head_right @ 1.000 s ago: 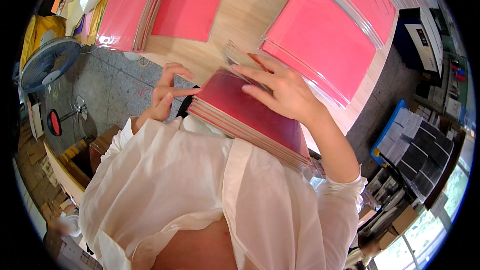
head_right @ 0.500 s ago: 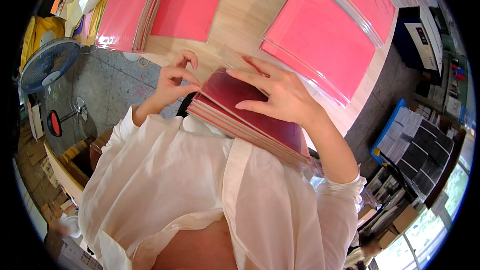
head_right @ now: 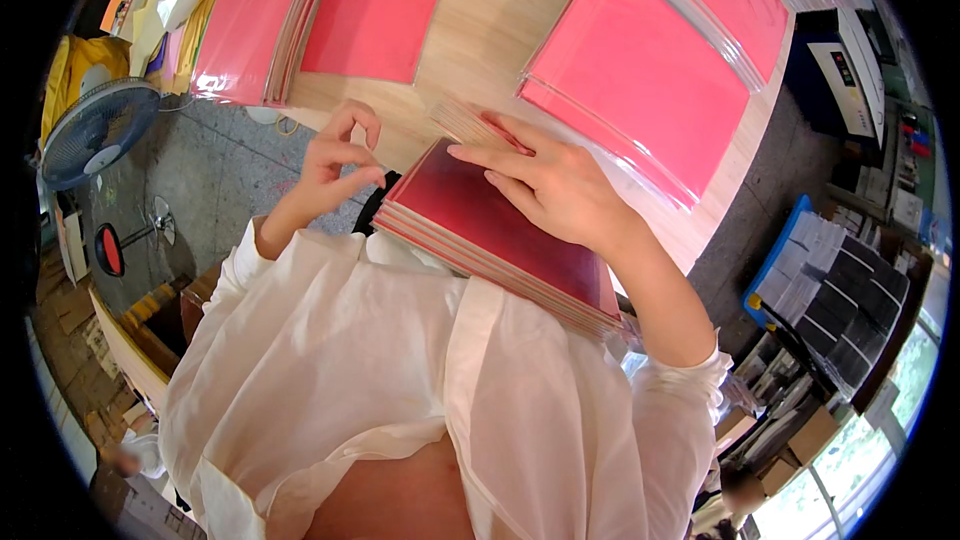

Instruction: The person repeatedly picks up stacks of books with pink covers, flips through the pages to check alignment, and places them into a growing pile on the table. The person handles the books by hand, organizing them into neat stacks throughout the process.

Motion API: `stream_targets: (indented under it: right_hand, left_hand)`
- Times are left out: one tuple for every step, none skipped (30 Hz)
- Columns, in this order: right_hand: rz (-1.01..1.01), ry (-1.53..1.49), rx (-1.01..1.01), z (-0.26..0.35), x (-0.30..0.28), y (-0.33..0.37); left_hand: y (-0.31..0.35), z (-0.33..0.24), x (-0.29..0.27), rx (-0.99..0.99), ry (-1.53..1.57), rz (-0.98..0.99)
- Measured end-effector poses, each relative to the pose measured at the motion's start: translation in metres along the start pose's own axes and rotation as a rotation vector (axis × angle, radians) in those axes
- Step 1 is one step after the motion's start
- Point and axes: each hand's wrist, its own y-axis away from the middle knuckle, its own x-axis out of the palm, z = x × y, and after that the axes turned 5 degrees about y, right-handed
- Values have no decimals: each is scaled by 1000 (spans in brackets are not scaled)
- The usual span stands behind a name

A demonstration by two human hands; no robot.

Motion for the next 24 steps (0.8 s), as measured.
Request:
stream_targets:
  right_hand:
    - [3,-3,8,0,0,-1]
    - [-24,-2,-5,-1,1,-1]
    - [-51,-1,-18,-3,3,0]
    - [-78,0,-30,-4,5,0]
    - [-78,2,-33,-4,6,0]
    - [-79,3,-36,-4,6,0]
    - [-81,4,-38,-4,6,0]
    - [-70,6,-32,-4,6,0]
    - [-61,7,-25,-3,6,0]
    - [-51,9,-18,-2,5,0]
    - [-27,-9,-6,-2,4,1]
    - [-4,-26,7,-1,3,0]
    - [19,-44,20,0,2,0]
    - [0,-29,-12,1,2,1]
    - [-20,-14,-43,3,1,1]
    - [-40,0,-75,4,1,2]
    - [-41,21,-89,5,2,2]
    - [-42,41,-103,6,3,2]
    - [-44,61,-118,6,5,2]
    - [-29,67,-103,6,6,2]
    - [-14,72,-89,5,8,3]
    - [1,78,-74,5,9,3]
    - [-47,89,-86,5,11,2]
    - [-55,101,-96,6,10,2]
  left_hand:
    - [2,-4,-1,-7,-12,18]
    - [4,-8,-1,-14,-25,36]
    - [5,-11,-1,-21,-38,53]
    - [7,-13,0,-45,-15,53]
    - [7,-15,1,-67,9,52]
    - [8,-15,1,-90,34,52]
    - [8,-15,2,-84,41,66]
    - [8,-14,2,-79,47,80]
    - [8,-13,2,-74,53,95]
    - [10,-11,2,-58,72,91]
    - [12,-7,2,-44,90,89]
    - [13,-4,1,-30,108,88]
    - [14,-3,1,-26,101,94]
    - [14,-2,0,-23,94,98]
    - [14,-1,0,-19,87,103]
    - [13,-2,2,-33,79,109]
    - [12,-3,6,-46,71,111]
    - [10,-5,10,-59,63,114]
    - [7,-8,14,-98,108,92]
    - [2,-12,18,-137,154,71]
    - [0,-14,20,-177,200,50]
    - [0,-13,19,-190,229,55]
    - [1,-11,16,-206,257,62]
    - [2,-8,13,-221,284,69]
